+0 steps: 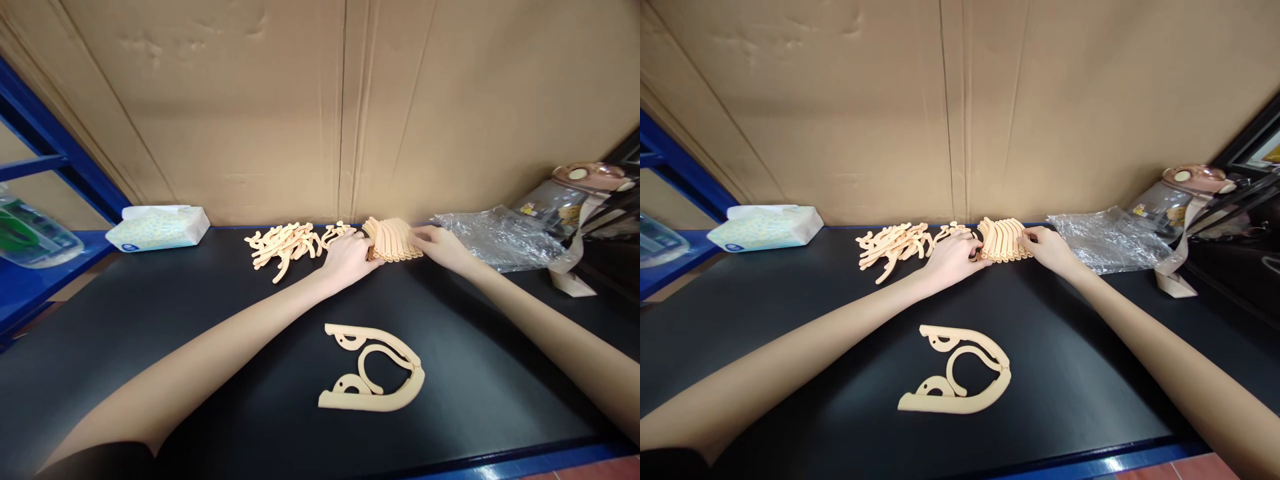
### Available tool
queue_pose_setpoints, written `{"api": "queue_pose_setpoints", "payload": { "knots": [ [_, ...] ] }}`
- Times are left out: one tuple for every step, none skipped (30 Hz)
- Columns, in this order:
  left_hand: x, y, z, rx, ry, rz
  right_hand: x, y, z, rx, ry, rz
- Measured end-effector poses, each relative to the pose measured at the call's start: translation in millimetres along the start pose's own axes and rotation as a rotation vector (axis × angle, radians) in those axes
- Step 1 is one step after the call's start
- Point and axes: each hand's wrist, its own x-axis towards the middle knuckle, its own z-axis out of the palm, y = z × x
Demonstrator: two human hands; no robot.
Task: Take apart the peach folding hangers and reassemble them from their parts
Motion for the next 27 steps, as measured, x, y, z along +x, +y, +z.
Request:
{"api": "queue_pose_setpoints", "payload": {
  "knots": [
    [-0.2, 0.4, -0.2, 0.001, 0.000, -0.001, 0.0, 0.2, 0.4, -0.004, -0.002, -0.002],
    [-0.5, 0.6, -0.3, 0.002, 0.004, -0.003, 0.1, 0.5, 0.9, -0.009, -0.002, -0.002],
    [-0.7, 0.6, -0.1, 0.003, 0.008, -0.005, 0.3, 1.1, 1.6, -0.014, 0.001, 0.000],
    [-0.8, 0.4, 0.3, 0.004, 0.014, -0.003, 0.5, 1.8, 2.3, -0.019, 0.006, 0.004],
    [-0.9, -0.1, 1.1, 0.003, 0.019, 0.003, 0.7, 2.7, 3.2, -0.024, 0.014, 0.009],
    [-0.8, -0.8, 2.0, 0.002, 0.022, 0.013, 0.9, 3.5, 4.1, -0.030, 0.022, 0.015],
    [-0.5, -1.8, 3.1, 0.001, 0.023, 0.029, 1.0, 4.4, 5.2, -0.035, 0.028, 0.020],
    [0.0, -2.8, 4.3, -0.001, 0.021, 0.048, 1.0, 5.1, 6.2, -0.041, 0.033, 0.023],
    [0.5, -3.7, 5.4, -0.002, 0.019, 0.068, 0.9, 5.7, 7.2, -0.048, 0.034, 0.024],
    [1.1, -4.5, 6.3, -0.001, 0.017, 0.086, 0.8, 6.0, 8.1, -0.054, 0.033, 0.023],
    [1.7, -5.2, 7.0, 0.002, 0.016, 0.103, 0.7, 6.2, 8.7, -0.059, 0.030, 0.021],
    [2.2, -5.5, 7.4, 0.006, 0.016, 0.116, 0.5, 6.2, 9.1, -0.064, 0.027, 0.018],
    [2.7, -5.7, 7.6, 0.011, 0.017, 0.128, 0.4, 6.2, 9.4, -0.068, 0.023, 0.016],
    [3.1, -5.7, 7.5, 0.016, 0.020, 0.136, 0.2, 6.0, 9.4, -0.071, 0.018, 0.013],
    [3.4, -5.5, 7.3, 0.020, 0.022, 0.142, 0.2, 5.9, 9.3, -0.074, 0.014, 0.010],
    [3.8, -5.4, 7.2, 0.024, 0.025, 0.145, 0.1, 5.8, 9.3, -0.076, 0.011, 0.008],
    [4.2, -5.2, 7.1, 0.026, 0.027, 0.147, 0.1, 5.8, 9.3, -0.079, 0.008, 0.006],
    [4.7, -4.9, 7.2, 0.027, 0.030, 0.147, 0.0, 5.8, 9.4, -0.082, 0.007, 0.004],
    [5.2, -4.7, 7.5, 0.027, 0.033, 0.145, -0.1, 5.9, 9.7, -0.085, 0.007, 0.003],
    [5.6, -4.4, 7.9, 0.025, 0.035, 0.143, -0.4, 5.8, 10.0, -0.088, 0.008, 0.002],
    [5.9, -4.1, 8.1, 0.021, 0.038, 0.141, -0.7, 5.5, 10.1, -0.091, 0.010, 0.000],
    [5.6, -3.6, 8.0, 0.015, 0.040, 0.138, -1.2, 4.6, 10.0, -0.094, 0.015, -0.003],
    [4.7, -3.1, 7.4, 0.006, 0.043, 0.136, -2.0, 2.8, 9.4, -0.098, 0.023, -0.006],
    [2.7, -2.5, 6.0, -0.003, 0.045, 0.134, -3.1, -0.2, 8.0, -0.102, 0.038, -0.010],
    [-0.6, -1.8, 3.6, -0.015, 0.047, 0.131, -4.7, -4.8, 5.6, -0.108, 0.058, -0.015],
    [-5.4, -1.3, 0.2, -0.028, 0.048, 0.130, -6.9, -11.3, 2.2, -0.112, 0.084, -0.023],
    [-11.6, -0.8, -4.4, -0.042, 0.048, 0.127, -10.2, -19.8, -2.0, -0.116, 0.110, -0.039]
  ]
}}
